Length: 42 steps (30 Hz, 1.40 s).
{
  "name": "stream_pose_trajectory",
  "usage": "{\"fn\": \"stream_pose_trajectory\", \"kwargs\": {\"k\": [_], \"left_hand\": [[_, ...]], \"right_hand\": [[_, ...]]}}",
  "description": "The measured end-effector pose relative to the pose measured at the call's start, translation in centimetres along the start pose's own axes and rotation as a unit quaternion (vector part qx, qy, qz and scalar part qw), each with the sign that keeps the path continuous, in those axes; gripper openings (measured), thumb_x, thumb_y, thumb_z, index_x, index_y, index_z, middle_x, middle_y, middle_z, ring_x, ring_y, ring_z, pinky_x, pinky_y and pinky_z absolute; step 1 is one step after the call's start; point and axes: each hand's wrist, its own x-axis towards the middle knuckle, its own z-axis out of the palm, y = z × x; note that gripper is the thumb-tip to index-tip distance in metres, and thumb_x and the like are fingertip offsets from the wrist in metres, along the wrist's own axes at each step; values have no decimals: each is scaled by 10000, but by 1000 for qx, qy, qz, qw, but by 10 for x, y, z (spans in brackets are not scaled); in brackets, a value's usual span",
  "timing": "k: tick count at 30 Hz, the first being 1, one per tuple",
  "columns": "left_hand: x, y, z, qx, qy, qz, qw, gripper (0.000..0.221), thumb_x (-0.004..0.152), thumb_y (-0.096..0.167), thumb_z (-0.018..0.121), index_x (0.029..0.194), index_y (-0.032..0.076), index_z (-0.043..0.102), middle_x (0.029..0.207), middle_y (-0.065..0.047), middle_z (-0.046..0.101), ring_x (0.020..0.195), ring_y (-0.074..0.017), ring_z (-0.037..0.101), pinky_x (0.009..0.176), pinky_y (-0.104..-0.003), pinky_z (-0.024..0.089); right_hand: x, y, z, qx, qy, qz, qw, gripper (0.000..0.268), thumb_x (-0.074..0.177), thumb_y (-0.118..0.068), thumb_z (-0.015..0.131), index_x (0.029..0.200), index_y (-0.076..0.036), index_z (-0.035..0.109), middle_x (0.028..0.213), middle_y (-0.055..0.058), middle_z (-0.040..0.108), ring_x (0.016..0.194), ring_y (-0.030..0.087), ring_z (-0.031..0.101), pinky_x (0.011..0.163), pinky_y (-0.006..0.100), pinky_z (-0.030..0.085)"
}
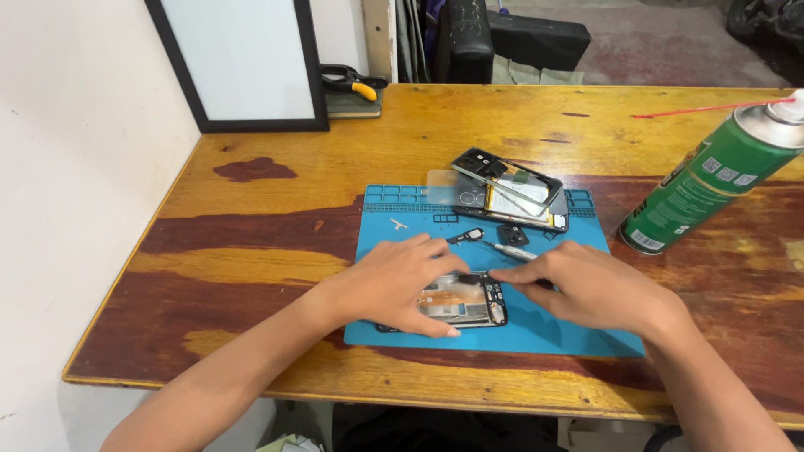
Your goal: The person works on a disassembled smartphone placed on a blue mat, using a small brush to clean the internal components. They handle the phone and tools with both hands, occasionally adjusting the device's position on the mat.
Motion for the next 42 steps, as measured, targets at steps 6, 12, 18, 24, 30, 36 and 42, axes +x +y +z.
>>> {"fn": "stream_pose_trajectory", "kwargs": {"k": [6,12,18,24,30,36,42], "left_hand": [[4,8,16,39,32,-51,997,551,776,575,766,1094,128,718,1118,-79,624,1009,-302,592,724,-462,526],[2,13,30,71,111,-41,990,474,819,538,761,1087,148,750,1099,-116,619,927,-318,616,647,-455,545],[1,17,40,163,81,-22,983,412,878,522,738,935,114,758,1123,-137,661,853,-310,657,568,-427,566],[5,21,36,155,86,-28,984,383,824,496,739,962,139,756,999,-120,706,917,-374,645,563,-459,558],[3,26,38,190,56,-36,979,386,875,490,733,1021,134,736,1007,-132,701,903,-353,645,556,-456,554],[3,23,41,180,103,-27,978,356,825,491,740,958,160,738,983,-109,714,887,-355,647,514,-442,537],[-3,17,40,174,116,10,978,359,838,468,733,984,140,732,977,-95,712,867,-341,640,509,-432,517]], "right_hand": [[-11,3,-15,29,-60,51,997,462,913,-218,655,1352,-359,681,991,101,793,773,288,741,735,389,579],[-9,3,-7,-9,-47,113,992,559,967,-181,593,1465,-434,583,922,173,733,743,360,689,742,449,552],[-12,-2,24,-112,14,69,991,777,836,-18,544,1543,-336,487,876,208,732,787,379,709,715,503,556],[-10,-14,58,-259,84,90,958,823,842,-67,568,1609,-299,377,836,155,705,640,328,731,532,444,600],[-15,-21,61,-284,85,92,951,851,816,-61,579,1601,-318,374,802,121,693,594,311,729,495,431,591],[-17,-35,77,-303,125,124,936,811,841,-90,569,1601,-312,391,816,109,674,527,278,718,427,407,571],[-15,-42,90,-310,178,126,925,730,855,-106,554,1550,-287,427,751,105,670,513,270,707,417,392,562]]}}
